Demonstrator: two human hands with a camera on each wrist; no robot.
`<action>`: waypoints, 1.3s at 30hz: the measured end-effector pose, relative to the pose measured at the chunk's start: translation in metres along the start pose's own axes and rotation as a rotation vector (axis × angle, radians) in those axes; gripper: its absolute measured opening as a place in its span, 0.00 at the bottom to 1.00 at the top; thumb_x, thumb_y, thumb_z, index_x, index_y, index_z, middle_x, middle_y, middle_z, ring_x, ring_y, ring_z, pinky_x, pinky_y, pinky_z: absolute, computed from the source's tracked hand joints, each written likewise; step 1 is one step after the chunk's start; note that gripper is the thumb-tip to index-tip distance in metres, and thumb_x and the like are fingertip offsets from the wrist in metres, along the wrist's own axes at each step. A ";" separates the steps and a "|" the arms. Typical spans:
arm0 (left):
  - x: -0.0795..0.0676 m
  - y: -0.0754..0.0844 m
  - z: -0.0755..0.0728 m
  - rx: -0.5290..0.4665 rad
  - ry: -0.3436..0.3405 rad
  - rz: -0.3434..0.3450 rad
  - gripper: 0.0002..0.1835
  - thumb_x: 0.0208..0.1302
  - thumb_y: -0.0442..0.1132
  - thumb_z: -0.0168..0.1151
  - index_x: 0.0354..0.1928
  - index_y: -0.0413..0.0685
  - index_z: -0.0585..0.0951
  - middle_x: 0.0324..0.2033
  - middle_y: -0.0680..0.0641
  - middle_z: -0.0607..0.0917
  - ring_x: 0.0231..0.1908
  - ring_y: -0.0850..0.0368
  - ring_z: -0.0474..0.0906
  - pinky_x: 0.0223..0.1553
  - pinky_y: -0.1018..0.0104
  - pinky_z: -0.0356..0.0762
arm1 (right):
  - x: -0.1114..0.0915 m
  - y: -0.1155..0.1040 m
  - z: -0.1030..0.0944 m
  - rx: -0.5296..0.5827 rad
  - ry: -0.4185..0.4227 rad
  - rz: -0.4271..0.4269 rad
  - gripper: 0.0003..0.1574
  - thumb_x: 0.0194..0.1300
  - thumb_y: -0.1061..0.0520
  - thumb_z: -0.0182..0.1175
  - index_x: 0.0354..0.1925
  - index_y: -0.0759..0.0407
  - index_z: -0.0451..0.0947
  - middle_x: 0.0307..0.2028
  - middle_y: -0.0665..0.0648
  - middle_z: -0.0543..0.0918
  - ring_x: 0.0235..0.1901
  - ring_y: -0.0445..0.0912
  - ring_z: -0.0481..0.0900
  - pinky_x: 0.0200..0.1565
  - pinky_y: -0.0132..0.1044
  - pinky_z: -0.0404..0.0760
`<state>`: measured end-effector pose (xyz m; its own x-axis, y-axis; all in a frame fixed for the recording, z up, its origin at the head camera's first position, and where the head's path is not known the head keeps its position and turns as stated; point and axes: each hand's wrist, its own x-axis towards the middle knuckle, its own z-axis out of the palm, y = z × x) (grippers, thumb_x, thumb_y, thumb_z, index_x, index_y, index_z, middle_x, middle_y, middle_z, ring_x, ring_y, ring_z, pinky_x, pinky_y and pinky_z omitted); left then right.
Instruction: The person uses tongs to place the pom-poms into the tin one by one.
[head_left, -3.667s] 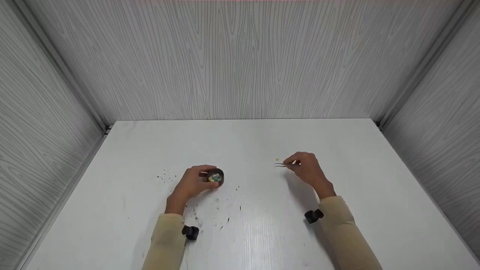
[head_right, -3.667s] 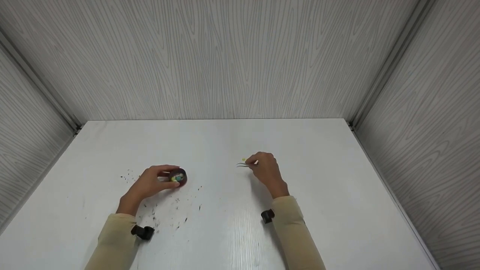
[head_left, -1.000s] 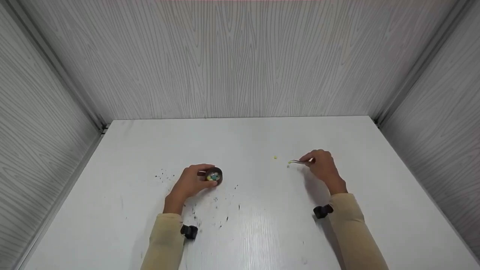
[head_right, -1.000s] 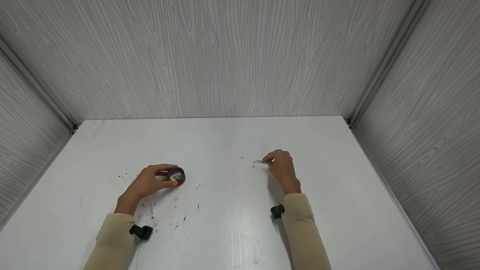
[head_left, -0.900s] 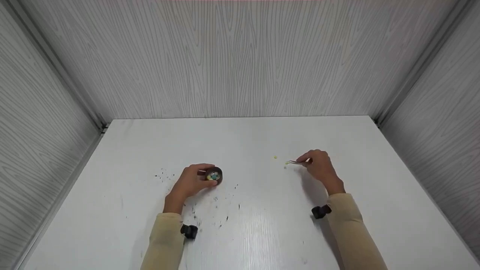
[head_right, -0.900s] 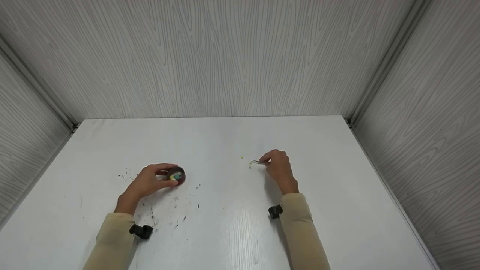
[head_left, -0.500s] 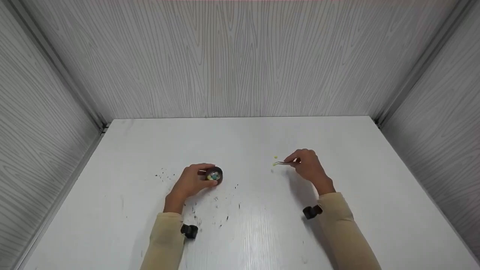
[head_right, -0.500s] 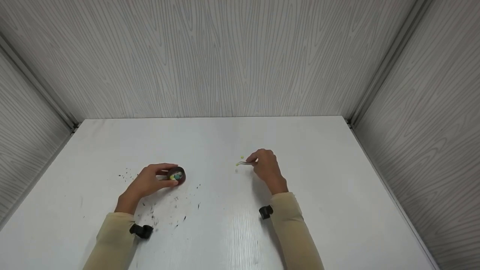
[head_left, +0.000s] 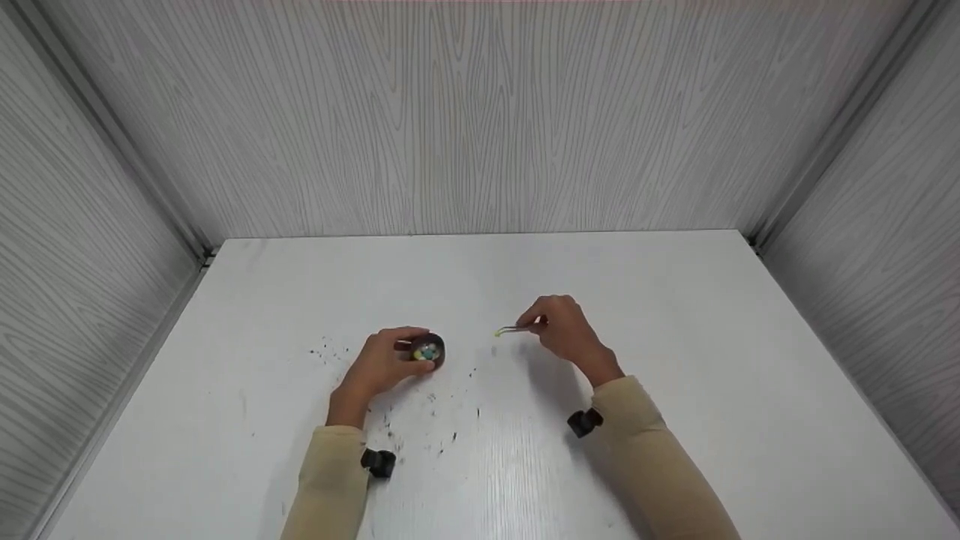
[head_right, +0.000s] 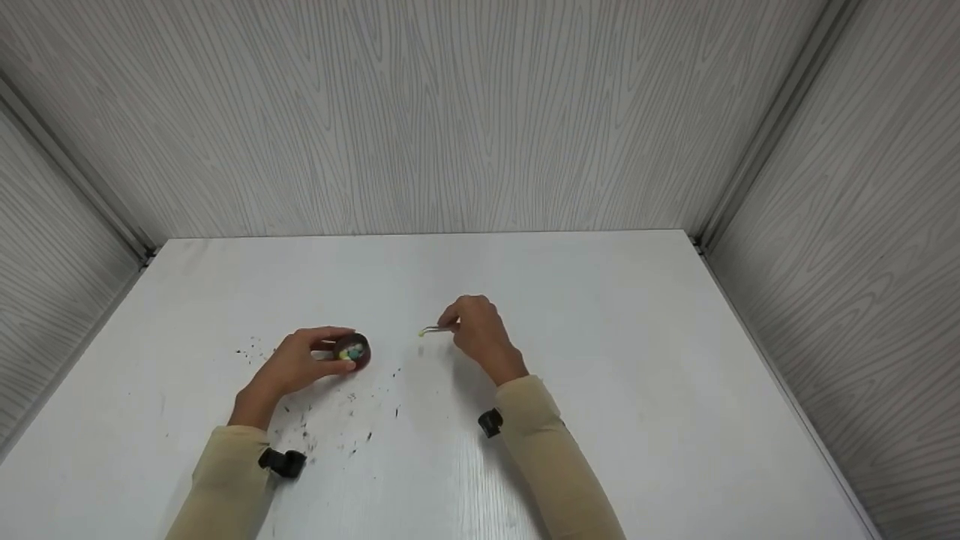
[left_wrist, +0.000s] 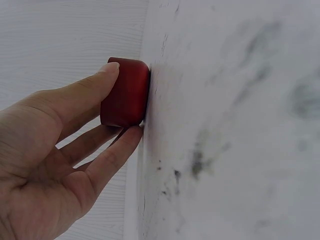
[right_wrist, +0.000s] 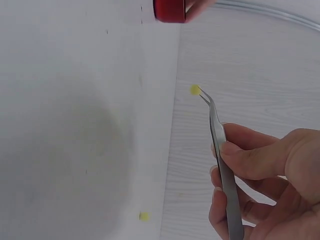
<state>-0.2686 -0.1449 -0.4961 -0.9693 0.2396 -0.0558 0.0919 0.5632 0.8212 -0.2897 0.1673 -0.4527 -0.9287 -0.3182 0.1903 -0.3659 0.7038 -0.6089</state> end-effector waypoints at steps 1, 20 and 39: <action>0.000 0.000 0.000 -0.002 0.000 -0.002 0.30 0.63 0.37 0.75 0.68 0.47 0.79 0.63 0.39 0.82 0.63 0.39 0.80 0.65 0.43 0.77 | 0.001 -0.004 0.003 -0.001 -0.005 -0.006 0.14 0.65 0.74 0.64 0.40 0.61 0.92 0.41 0.61 0.91 0.43 0.55 0.87 0.45 0.48 0.87; 0.001 0.001 0.001 0.009 0.009 -0.001 0.31 0.62 0.37 0.75 0.67 0.47 0.79 0.63 0.40 0.83 0.63 0.40 0.81 0.65 0.44 0.77 | 0.030 -0.055 0.035 -0.071 -0.112 -0.132 0.16 0.65 0.75 0.63 0.41 0.61 0.92 0.41 0.59 0.92 0.47 0.53 0.88 0.52 0.47 0.87; 0.001 0.001 0.001 0.005 0.009 0.003 0.30 0.62 0.35 0.75 0.67 0.48 0.80 0.62 0.40 0.83 0.62 0.40 0.81 0.64 0.43 0.78 | 0.042 -0.063 0.047 -0.155 -0.152 -0.171 0.14 0.65 0.74 0.65 0.41 0.61 0.92 0.43 0.58 0.92 0.51 0.55 0.87 0.57 0.49 0.85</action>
<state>-0.2693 -0.1432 -0.4958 -0.9709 0.2346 -0.0484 0.0960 0.5663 0.8186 -0.3032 0.0798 -0.4422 -0.8372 -0.5243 0.1556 -0.5326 0.7168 -0.4501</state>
